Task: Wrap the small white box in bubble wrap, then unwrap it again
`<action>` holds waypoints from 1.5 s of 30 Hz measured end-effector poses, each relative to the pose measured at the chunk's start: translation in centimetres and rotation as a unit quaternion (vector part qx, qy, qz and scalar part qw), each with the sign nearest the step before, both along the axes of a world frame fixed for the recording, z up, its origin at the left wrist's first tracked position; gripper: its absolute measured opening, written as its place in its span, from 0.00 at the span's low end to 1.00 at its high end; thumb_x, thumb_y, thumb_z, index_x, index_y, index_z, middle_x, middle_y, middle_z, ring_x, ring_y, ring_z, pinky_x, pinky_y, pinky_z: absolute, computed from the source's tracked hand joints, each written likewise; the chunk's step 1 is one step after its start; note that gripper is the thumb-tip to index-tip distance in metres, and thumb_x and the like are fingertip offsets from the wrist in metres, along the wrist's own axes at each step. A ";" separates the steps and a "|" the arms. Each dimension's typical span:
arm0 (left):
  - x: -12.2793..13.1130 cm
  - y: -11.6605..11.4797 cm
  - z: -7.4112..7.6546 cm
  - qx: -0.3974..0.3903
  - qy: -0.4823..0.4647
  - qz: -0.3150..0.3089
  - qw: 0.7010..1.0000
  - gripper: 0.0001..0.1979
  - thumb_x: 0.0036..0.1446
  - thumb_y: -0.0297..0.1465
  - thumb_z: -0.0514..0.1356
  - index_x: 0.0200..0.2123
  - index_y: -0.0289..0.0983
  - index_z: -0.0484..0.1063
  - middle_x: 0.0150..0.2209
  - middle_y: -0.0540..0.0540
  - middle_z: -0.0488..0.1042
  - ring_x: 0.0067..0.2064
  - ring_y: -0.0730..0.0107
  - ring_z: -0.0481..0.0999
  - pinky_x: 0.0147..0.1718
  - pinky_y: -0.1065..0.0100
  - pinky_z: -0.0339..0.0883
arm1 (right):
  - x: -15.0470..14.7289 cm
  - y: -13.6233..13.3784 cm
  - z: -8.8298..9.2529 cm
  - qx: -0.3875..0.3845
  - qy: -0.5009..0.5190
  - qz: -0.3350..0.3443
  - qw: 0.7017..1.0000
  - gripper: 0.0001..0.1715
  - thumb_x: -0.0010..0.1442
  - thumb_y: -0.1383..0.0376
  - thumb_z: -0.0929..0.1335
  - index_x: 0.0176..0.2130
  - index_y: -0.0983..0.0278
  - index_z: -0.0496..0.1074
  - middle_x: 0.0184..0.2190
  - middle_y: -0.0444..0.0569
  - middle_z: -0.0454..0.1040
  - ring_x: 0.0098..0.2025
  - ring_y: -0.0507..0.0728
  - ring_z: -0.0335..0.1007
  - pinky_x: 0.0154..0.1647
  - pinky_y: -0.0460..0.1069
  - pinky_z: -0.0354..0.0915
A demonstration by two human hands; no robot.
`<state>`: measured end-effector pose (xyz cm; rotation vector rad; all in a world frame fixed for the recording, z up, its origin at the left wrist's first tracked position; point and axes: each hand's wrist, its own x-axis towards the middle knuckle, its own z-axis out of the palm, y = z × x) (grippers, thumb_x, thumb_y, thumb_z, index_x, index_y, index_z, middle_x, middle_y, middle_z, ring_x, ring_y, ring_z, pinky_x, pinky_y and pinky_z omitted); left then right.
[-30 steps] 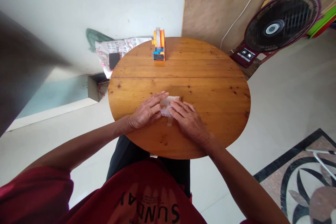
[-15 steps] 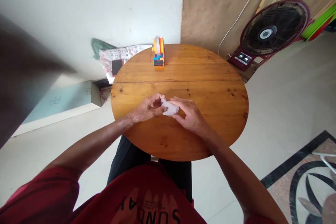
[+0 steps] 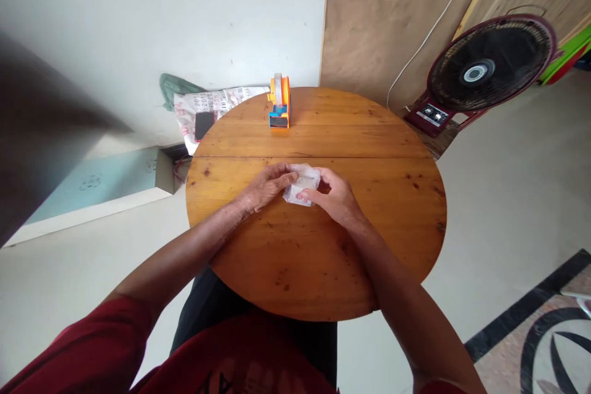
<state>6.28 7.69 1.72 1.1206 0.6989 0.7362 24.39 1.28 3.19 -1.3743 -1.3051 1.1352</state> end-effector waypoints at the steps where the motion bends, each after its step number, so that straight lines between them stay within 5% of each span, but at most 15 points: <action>1: 0.1 0.0 0.0 -0.011 -0.012 -0.009 1.000 0.27 0.48 0.45 0.72 0.43 0.31 0.74 0.36 0.44 0.79 0.35 0.71 0.76 0.36 0.70 0.68 | 0.1 0.1 -0.2 -0.005 0.020 -0.008 1.000 0.27 0.46 0.59 0.78 0.46 0.59 0.74 0.45 0.48 0.82 0.46 0.61 0.79 0.51 0.58 0.73; 7: -0.3 -0.4 0.2 -0.080 -0.024 -0.118 0.990 0.29 0.43 0.42 0.76 0.46 0.33 0.77 0.42 0.42 0.80 0.40 0.68 0.77 0.42 0.68 0.67 | 0.7 0.0 -0.4 -0.028 0.032 0.011 0.999 0.25 0.49 0.56 0.77 0.46 0.60 0.75 0.43 0.48 0.82 0.44 0.61 0.79 0.48 0.57 0.74; 11: -0.2 -1.1 0.1 -0.114 -0.062 -0.112 0.985 0.27 0.45 0.40 0.76 0.47 0.35 0.77 0.43 0.43 0.80 0.42 0.66 0.77 0.48 0.64 0.66 | 0.9 -0.3 -0.1 -0.002 -0.028 0.022 0.999 0.24 0.54 0.54 0.75 0.49 0.59 0.75 0.43 0.49 0.81 0.45 0.62 0.78 0.51 0.59 0.72; 15: 0.1 -1.4 -0.1 -0.130 -0.089 -0.076 0.985 0.28 0.44 0.38 0.76 0.49 0.36 0.77 0.45 0.43 0.79 0.44 0.65 0.77 0.50 0.63 0.66 | 0.9 -0.8 -0.1 0.107 -0.098 -0.015 0.989 0.31 0.59 0.54 0.73 0.59 0.56 0.68 0.53 0.52 0.76 0.51 0.62 0.74 0.54 0.61 0.70; 21: -0.3 -1.2 0.4 -0.140 -0.079 -0.085 0.983 0.28 0.45 0.37 0.75 0.50 0.37 0.77 0.47 0.42 0.78 0.46 0.65 0.77 0.49 0.63 0.67 | 0.7 -1.2 -0.1 0.284 -0.254 -0.006 0.924 0.16 0.65 0.58 0.68 0.52 0.55 0.74 0.60 0.54 0.67 0.59 0.64 0.67 0.61 0.64 0.63; 29: -0.3 -1.4 1.5 -0.111 -0.062 -0.096 0.987 0.27 0.42 0.35 0.76 0.47 0.36 0.77 0.42 0.46 0.78 0.43 0.68 0.75 0.48 0.65 0.65 | 0.9 -0.7 -0.6 0.291 -0.326 0.006 0.899 0.18 0.66 0.55 0.66 0.51 0.58 0.77 0.62 0.56 0.66 0.59 0.66 0.68 0.60 0.64 0.64; 38: -0.1 -1.8 0.3 -0.104 -0.059 -0.106 0.987 0.21 0.43 0.35 0.76 0.40 0.35 0.76 0.35 0.49 0.76 0.37 0.71 0.74 0.42 0.67 0.65 | 0.3 -0.6 -0.3 0.215 -0.284 0.039 0.934 0.14 0.64 0.54 0.68 0.43 0.59 0.75 0.61 0.58 0.69 0.62 0.66 0.66 0.62 0.65 0.63; 45: 0.2 -1.5 0.4 -0.090 -0.073 -0.087 0.989 0.21 0.43 0.32 0.74 0.42 0.36 0.76 0.37 0.49 0.77 0.38 0.72 0.74 0.42 0.69 0.66 | -0.1 -1.3 0.0 0.258 -0.269 0.007 0.928 0.16 0.63 0.55 0.68 0.49 0.58 0.71 0.62 0.58 0.68 0.64 0.67 0.64 0.63 0.66 0.61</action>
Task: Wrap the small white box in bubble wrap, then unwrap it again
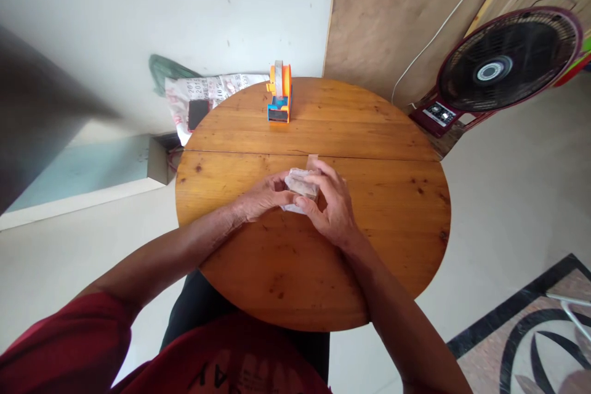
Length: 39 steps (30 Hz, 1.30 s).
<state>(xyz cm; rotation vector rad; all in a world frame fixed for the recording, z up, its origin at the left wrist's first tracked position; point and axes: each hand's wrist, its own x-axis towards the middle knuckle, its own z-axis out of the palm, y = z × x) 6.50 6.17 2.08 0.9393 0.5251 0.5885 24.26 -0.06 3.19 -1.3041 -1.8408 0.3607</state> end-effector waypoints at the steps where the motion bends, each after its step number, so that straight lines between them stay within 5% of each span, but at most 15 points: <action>1: 0.0 0.1 0.1 -0.003 0.000 -0.002 1.000 0.22 0.43 0.32 0.74 0.43 0.36 0.76 0.38 0.49 0.77 0.39 0.72 0.74 0.43 0.68 0.66 | 0.1 -0.2 0.1 0.019 0.023 -0.018 0.999 0.18 0.63 0.56 0.69 0.51 0.57 0.70 0.62 0.57 0.68 0.65 0.67 0.64 0.64 0.66 0.60; 5: 0.1 0.1 0.2 -0.026 0.002 -0.016 1.000 0.26 0.40 0.32 0.76 0.44 0.36 0.76 0.40 0.47 0.78 0.40 0.69 0.75 0.46 0.66 0.66 | 0.8 -0.2 0.5 0.019 0.096 -0.083 0.992 0.26 0.60 0.60 0.70 0.57 0.56 0.66 0.60 0.55 0.70 0.60 0.65 0.69 0.62 0.64 0.63; 12: -0.1 -0.2 0.3 -0.031 -0.007 -0.039 0.999 0.27 0.40 0.32 0.76 0.46 0.37 0.76 0.40 0.48 0.77 0.40 0.70 0.75 0.46 0.66 0.67 | 1.8 0.4 1.0 -0.084 0.088 -0.041 0.992 0.35 0.55 0.62 0.74 0.60 0.54 0.65 0.60 0.53 0.71 0.58 0.64 0.72 0.61 0.64 0.63; 15: -0.1 -0.1 0.1 -0.024 -0.004 -0.046 0.999 0.27 0.40 0.33 0.77 0.45 0.36 0.76 0.38 0.48 0.77 0.39 0.71 0.74 0.44 0.67 0.66 | 1.8 0.5 1.3 -0.047 0.059 -0.043 0.996 0.30 0.55 0.63 0.74 0.57 0.55 0.69 0.59 0.52 0.72 0.58 0.64 0.71 0.62 0.63 0.64; 20: 0.2 -0.2 -0.2 0.003 -0.003 -0.051 0.999 0.25 0.40 0.35 0.77 0.41 0.35 0.74 0.37 0.49 0.75 0.39 0.72 0.73 0.44 0.68 0.65 | 1.6 0.6 1.3 0.031 0.022 -0.066 0.997 0.05 0.62 0.65 0.70 0.39 0.56 0.77 0.50 0.50 0.77 0.53 0.61 0.74 0.58 0.62 0.67; 31: 0.4 -0.6 -0.3 0.066 0.009 -0.048 0.997 0.23 0.45 0.40 0.75 0.40 0.34 0.73 0.35 0.50 0.73 0.36 0.74 0.71 0.38 0.70 0.62 | 0.7 -0.6 1.8 -0.001 0.033 -0.070 0.997 0.07 0.65 0.65 0.68 0.37 0.54 0.76 0.39 0.45 0.82 0.44 0.60 0.77 0.51 0.60 0.70; 39: 0.2 -0.1 -0.8 0.008 0.025 -0.020 0.999 0.27 0.42 0.40 0.76 0.43 0.34 0.73 0.37 0.49 0.76 0.37 0.72 0.75 0.41 0.68 0.66 | 0.2 -0.9 1.8 -0.010 0.015 -0.059 0.998 0.09 0.65 0.65 0.68 0.37 0.53 0.78 0.38 0.44 0.83 0.44 0.61 0.78 0.51 0.61 0.71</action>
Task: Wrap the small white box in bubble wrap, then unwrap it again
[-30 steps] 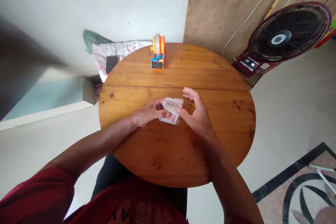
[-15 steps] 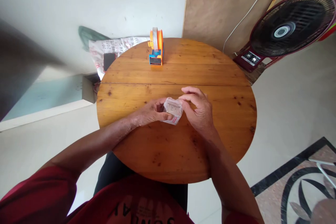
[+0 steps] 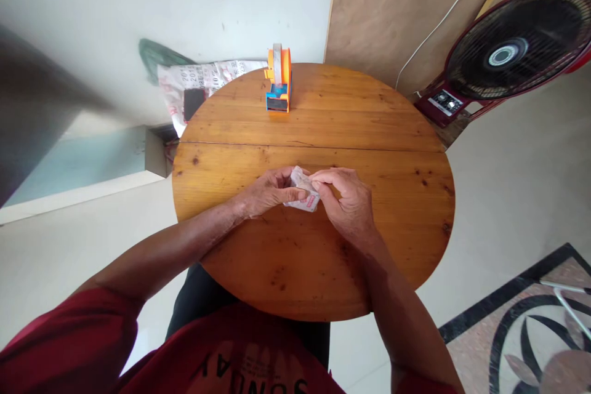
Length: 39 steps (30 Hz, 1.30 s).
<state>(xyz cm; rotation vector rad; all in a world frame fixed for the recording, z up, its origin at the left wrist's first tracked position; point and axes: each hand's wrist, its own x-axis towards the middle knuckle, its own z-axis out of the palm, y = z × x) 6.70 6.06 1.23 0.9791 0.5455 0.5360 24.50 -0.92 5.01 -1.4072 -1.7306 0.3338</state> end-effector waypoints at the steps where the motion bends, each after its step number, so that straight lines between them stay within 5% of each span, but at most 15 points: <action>1: 0.0 0.0 0.0 -0.009 0.000 0.005 1.000 0.28 0.41 0.39 0.77 0.43 0.35 0.73 0.37 0.49 0.76 0.38 0.72 0.75 0.42 0.67 0.66 | 0.0 0.0 0.0 -0.004 0.000 0.003 1.000 0.09 0.65 0.64 0.68 0.37 0.53 0.79 0.38 0.44 0.83 0.44 0.61 0.78 0.50 0.61 0.71; 15: -0.4 0.1 0.3 -0.036 -0.015 0.013 0.999 0.24 0.44 0.44 0.76 0.39 0.35 0.76 0.35 0.49 0.78 0.36 0.73 0.76 0.38 0.69 0.68 | 0.5 0.2 -0.5 0.033 -0.089 0.054 0.994 0.09 0.65 0.64 0.68 0.37 0.51 0.79 0.42 0.41 0.84 0.44 0.60 0.81 0.61 0.64 0.63; 29: -0.6 0.4 0.4 -0.092 -0.016 0.070 0.993 0.26 0.42 0.44 0.76 0.38 0.33 0.78 0.36 0.45 0.79 0.37 0.69 0.79 0.37 0.67 0.76 | -1.0 -0.6 -1.3 0.158 -0.349 0.002 0.924 0.20 0.67 0.71 0.65 0.57 0.61 0.71 0.56 0.54 0.78 0.59 0.61 0.73 0.64 0.59 0.56; 35: -0.8 0.8 0.0 -0.092 -0.031 0.070 0.993 0.25 0.44 0.44 0.76 0.41 0.34 0.79 0.38 0.44 0.79 0.38 0.69 0.78 0.40 0.64 0.76 | -1.2 -0.8 -1.6 0.172 -0.361 -0.021 0.916 0.19 0.65 0.69 0.68 0.55 0.59 0.71 0.60 0.57 0.74 0.62 0.65 0.69 0.63 0.63 0.58; 39: -0.8 0.9 0.0 -0.084 -0.054 0.068 0.993 0.25 0.47 0.44 0.75 0.44 0.34 0.79 0.40 0.44 0.80 0.39 0.68 0.79 0.40 0.64 0.76 | -0.8 -1.3 -1.4 0.201 -0.278 -0.009 0.939 0.21 0.62 0.69 0.68 0.53 0.53 0.72 0.60 0.52 0.73 0.59 0.65 0.71 0.59 0.63 0.63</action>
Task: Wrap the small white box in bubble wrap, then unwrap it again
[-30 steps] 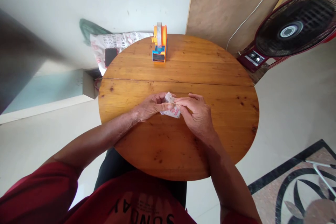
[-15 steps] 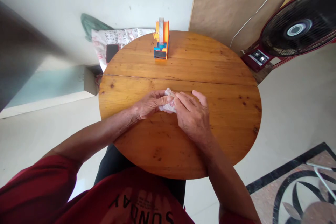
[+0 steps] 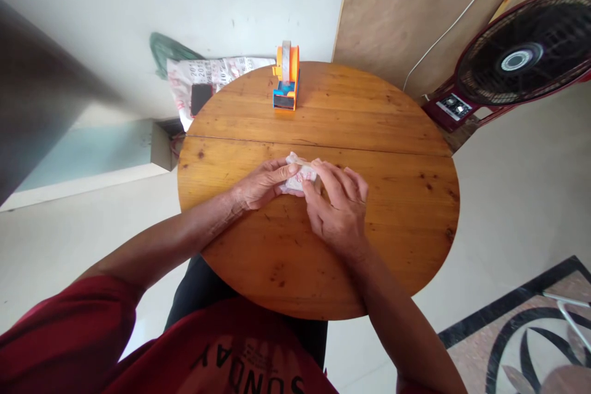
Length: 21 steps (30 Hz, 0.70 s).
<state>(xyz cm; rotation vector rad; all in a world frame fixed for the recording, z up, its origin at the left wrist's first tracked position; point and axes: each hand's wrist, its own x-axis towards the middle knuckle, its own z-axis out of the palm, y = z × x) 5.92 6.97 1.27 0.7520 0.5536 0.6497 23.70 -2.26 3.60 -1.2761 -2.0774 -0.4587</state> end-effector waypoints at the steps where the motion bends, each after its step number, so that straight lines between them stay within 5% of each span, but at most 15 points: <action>1: 0.0 0.0 0.1 0.002 -0.010 0.004 1.000 0.25 0.46 0.43 0.75 0.45 0.35 0.78 0.41 0.44 0.80 0.39 0.68 0.79 0.40 0.64 0.76 | 0.2 -0.1 0.1 0.006 0.041 0.003 0.999 0.21 0.62 0.69 0.68 0.53 0.52 0.72 0.61 0.51 0.71 0.58 0.65 0.72 0.58 0.63 0.64; 6: -0.2 -0.1 0.9 0.015 -0.046 0.020 0.999 0.24 0.45 0.41 0.76 0.44 0.38 0.79 0.39 0.48 0.81 0.38 0.72 0.79 0.41 0.69 0.72 | 1.2 0.1 0.3 -0.046 0.253 0.001 0.966 0.32 0.60 0.62 0.70 0.62 0.51 0.65 0.66 0.53 0.63 0.64 0.68 0.64 0.60 0.67 0.65; 12: 0.1 -0.5 1.0 0.027 -0.029 -0.012 0.999 0.25 0.43 0.41 0.77 0.44 0.38 0.80 0.41 0.47 0.81 0.39 0.72 0.78 0.42 0.70 0.69 | 1.3 0.8 -0.1 -0.205 0.248 0.063 0.945 0.53 0.55 0.57 0.76 0.70 0.55 0.51 0.70 0.58 0.57 0.68 0.70 0.59 0.65 0.68 0.62; 21: 0.1 -0.6 1.0 0.027 -0.028 -0.022 0.999 0.24 0.44 0.42 0.76 0.44 0.38 0.80 0.40 0.47 0.80 0.39 0.72 0.77 0.42 0.70 0.67 | 1.5 1.0 0.4 -0.156 0.193 0.049 0.968 0.32 0.57 0.59 0.76 0.59 0.56 0.69 0.55 0.54 0.76 0.57 0.65 0.73 0.59 0.63 0.68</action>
